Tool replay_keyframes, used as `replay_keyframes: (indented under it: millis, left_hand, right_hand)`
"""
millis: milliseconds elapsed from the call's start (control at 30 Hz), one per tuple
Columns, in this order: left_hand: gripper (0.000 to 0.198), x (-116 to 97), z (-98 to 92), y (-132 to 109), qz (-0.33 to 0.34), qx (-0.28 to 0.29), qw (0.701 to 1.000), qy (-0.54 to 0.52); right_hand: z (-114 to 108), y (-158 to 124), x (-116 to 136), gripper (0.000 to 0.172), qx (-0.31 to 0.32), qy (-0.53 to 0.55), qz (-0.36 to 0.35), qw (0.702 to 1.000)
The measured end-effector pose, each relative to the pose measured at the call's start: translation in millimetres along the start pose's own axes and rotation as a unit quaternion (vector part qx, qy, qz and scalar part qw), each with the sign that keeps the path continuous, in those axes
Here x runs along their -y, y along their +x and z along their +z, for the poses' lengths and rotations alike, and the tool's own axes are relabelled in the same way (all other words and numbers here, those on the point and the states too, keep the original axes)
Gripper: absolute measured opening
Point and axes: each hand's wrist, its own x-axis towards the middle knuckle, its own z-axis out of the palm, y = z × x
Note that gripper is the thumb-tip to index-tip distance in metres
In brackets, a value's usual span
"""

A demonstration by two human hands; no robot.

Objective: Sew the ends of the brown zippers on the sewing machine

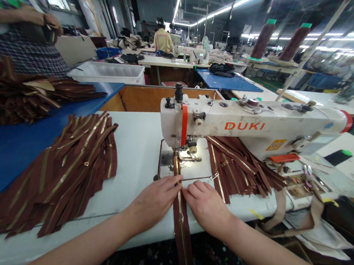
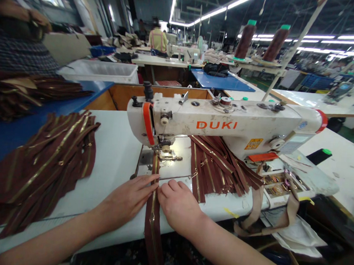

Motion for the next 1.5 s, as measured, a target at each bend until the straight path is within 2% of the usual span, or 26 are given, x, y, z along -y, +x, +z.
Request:
replay_keyframes:
  millis: [133,433,700,900,1033,1167,1367,1500]
  left_hand:
    - [0.03,2,0.5,1,0.031,0.019,0.999,0.024]
    - [0.032,8,0.8,6,0.04,0.018,0.996,0.073]
    - [0.035,26,4.9,17,0.033,0.048,0.993,0.105]
    - [0.039,37,14.3,20,0.018,0.014,0.993,0.12]
    - [0.041,38,19.8,18,-0.001,-0.017,0.992,0.128]
    - [0.042,37,20.7,15,0.014,-0.048,0.988,0.144]
    - [0.039,36,15.0,15,-0.002,-0.053,0.992,0.113]
    - [0.038,35,14.1,15,-0.036,-0.041,0.995,0.08]
  right_hand:
    - [1,1,-1,0.013,0.003,0.008,-0.001,1.0]
    - [1,8,-8,0.011,-0.003,-0.002,-0.003,1.0]
    - [3,29,-20,0.01,0.005,-0.025,0.002,1.0]
    - [6,46,-28,0.011,-0.01,-0.034,0.019,0.999]
    - [10,54,-33,0.011,-0.011,-0.036,0.04,0.998]
    - [12,59,-34,0.013,-0.02,-0.035,0.066,0.997]
    - [14,57,-33,0.013,-0.024,-0.017,0.099,0.995]
    - [16,55,-33,0.011,-0.034,-0.014,0.116,0.993]
